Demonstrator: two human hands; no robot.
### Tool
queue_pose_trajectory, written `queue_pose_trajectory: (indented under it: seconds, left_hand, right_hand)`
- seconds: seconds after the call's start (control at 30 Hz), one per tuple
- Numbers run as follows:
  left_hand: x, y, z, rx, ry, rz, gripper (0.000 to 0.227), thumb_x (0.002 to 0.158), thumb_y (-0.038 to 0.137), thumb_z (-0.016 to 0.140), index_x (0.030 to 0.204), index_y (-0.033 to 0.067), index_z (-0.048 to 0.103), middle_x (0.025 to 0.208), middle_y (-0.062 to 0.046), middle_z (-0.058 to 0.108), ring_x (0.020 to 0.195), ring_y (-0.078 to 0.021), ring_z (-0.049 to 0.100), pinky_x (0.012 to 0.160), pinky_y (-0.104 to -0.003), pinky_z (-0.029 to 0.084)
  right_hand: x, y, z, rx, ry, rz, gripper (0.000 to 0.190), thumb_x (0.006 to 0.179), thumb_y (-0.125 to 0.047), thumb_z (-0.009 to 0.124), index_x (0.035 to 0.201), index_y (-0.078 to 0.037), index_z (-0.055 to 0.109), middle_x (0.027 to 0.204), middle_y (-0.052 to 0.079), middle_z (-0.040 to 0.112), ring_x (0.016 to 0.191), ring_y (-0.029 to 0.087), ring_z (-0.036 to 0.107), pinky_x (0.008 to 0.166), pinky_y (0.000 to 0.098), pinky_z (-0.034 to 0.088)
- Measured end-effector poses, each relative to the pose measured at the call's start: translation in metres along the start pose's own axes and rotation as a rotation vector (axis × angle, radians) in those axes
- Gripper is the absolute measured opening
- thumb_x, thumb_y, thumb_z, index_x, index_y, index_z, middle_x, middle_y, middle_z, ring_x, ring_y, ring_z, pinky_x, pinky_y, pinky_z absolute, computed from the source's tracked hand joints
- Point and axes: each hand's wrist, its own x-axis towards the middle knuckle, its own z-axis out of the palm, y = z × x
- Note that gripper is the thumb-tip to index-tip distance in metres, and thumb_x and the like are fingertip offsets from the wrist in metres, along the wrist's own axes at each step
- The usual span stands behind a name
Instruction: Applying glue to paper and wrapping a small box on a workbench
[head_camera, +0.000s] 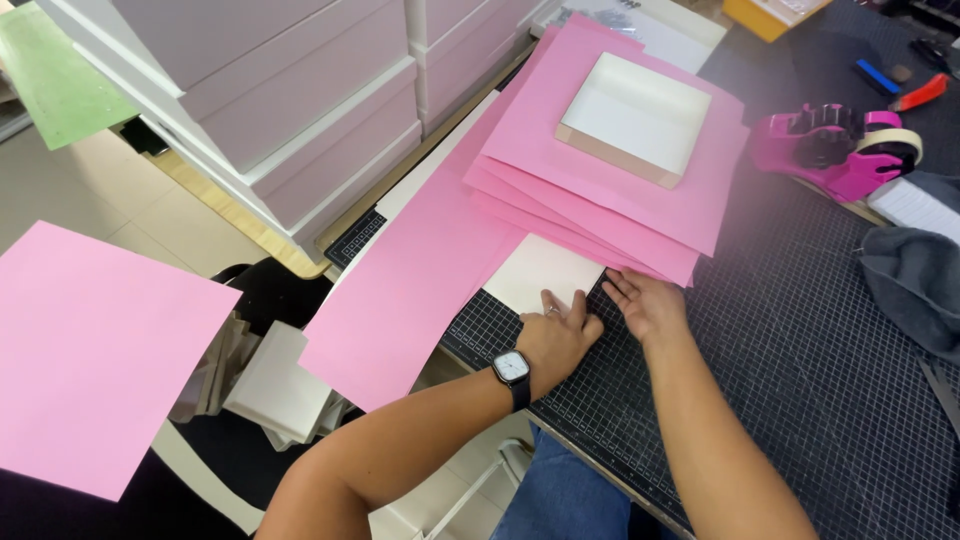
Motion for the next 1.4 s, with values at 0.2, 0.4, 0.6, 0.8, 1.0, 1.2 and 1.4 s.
queue_pose_trajectory:
  seconds: [0.2, 0.4, 0.6, 0.8, 1.0, 1.2, 1.4]
  left_hand:
    - [-0.001, 0.009, -0.012, 0.083, -0.021, 0.037, 0.036, 0.1, 0.011, 0.048, 0.134, 0.0006, 0.056, 0.158, -0.032, 0.038, 0.122, -0.0693, 0.051, 0.068, -0.081, 0.05]
    - [0.013, 0.01, 0.0, 0.066, 0.199, -0.138, 0.041, 0.096, 0.011, 0.045, 0.125, -0.0145, 0.062, 0.122, -0.042, 0.061, 0.096, -0.0665, 0.064, 0.066, -0.079, 0.051]
    - [0.022, -0.037, 0.024, 0.186, 0.579, 0.028, 0.029, 0.091, 0.008, 0.053, 0.117, 0.001, 0.065, 0.105, -0.025, 0.069, 0.084, -0.0475, 0.072, 0.057, -0.059, 0.056]
    - [0.019, -0.076, 0.037, -0.004, 0.571, 0.022, 0.03, 0.094, 0.016, 0.056, 0.124, 0.0114, 0.062, 0.104, -0.009, 0.075, 0.087, -0.0331, 0.076, 0.063, -0.043, 0.062]
    - [0.029, -0.084, 0.039, -0.263, 0.549, -0.108, 0.025, 0.096, 0.023, 0.055, 0.117, 0.0206, 0.068, 0.107, -0.005, 0.078, 0.09, -0.0346, 0.076, 0.07, -0.045, 0.062]
    - [0.019, -0.083, 0.018, -0.314, 0.592, -0.052, 0.026, 0.098, 0.02, 0.054, 0.12, 0.0202, 0.068, 0.113, -0.007, 0.077, 0.097, -0.0346, 0.075, 0.076, -0.045, 0.062]
    - [-0.025, -0.087, -0.029, -0.317, 0.286, -0.001, 0.057, 0.088, 0.032, 0.073, 0.14, 0.0178, 0.054, 0.141, -0.013, 0.061, 0.133, -0.0425, 0.053, 0.107, -0.06, 0.044]
  right_hand:
    - [0.003, -0.009, 0.007, -0.109, -0.048, 0.01, 0.054, 0.089, 0.009, 0.069, 0.135, -0.003, 0.043, 0.123, 0.013, 0.047, 0.131, 0.039, 0.056, 0.112, 0.0589, 0.047]
    - [0.001, -0.016, 0.006, -0.267, -0.094, -0.008, 0.063, 0.082, 0.011, 0.073, 0.136, 0.002, 0.044, 0.117, 0.01, 0.046, 0.125, 0.033, 0.055, 0.111, 0.0579, 0.048]
    - [-0.019, -0.033, 0.032, -0.281, -0.082, -0.006, 0.066, 0.087, -0.001, 0.075, 0.144, -0.001, 0.04, 0.124, 0.009, 0.043, 0.127, 0.031, 0.051, 0.111, 0.0575, 0.049]
    - [-0.03, -0.038, 0.035, -0.282, -0.037, -0.021, 0.074, 0.092, -0.012, 0.077, 0.151, -0.003, 0.032, 0.139, 0.018, 0.04, 0.135, 0.036, 0.045, 0.107, 0.061, 0.051]
    - [-0.054, -0.029, 0.061, -0.269, -0.092, 0.025, 0.077, 0.095, -0.02, 0.074, 0.153, 0.0, 0.028, 0.145, 0.028, 0.037, 0.14, 0.046, 0.043, 0.107, 0.0655, 0.047]
    - [-0.022, -0.01, 0.061, -0.238, -0.147, 0.116, 0.064, 0.093, -0.037, 0.072, 0.143, -0.008, 0.043, 0.128, 0.016, 0.048, 0.124, 0.04, 0.055, 0.105, 0.0603, 0.051]
    - [0.023, 0.014, 0.034, -0.397, -0.1, 0.083, 0.061, 0.086, -0.015, 0.082, 0.137, -0.006, 0.05, 0.123, 0.014, 0.059, 0.107, 0.037, 0.065, 0.089, 0.0539, 0.06]
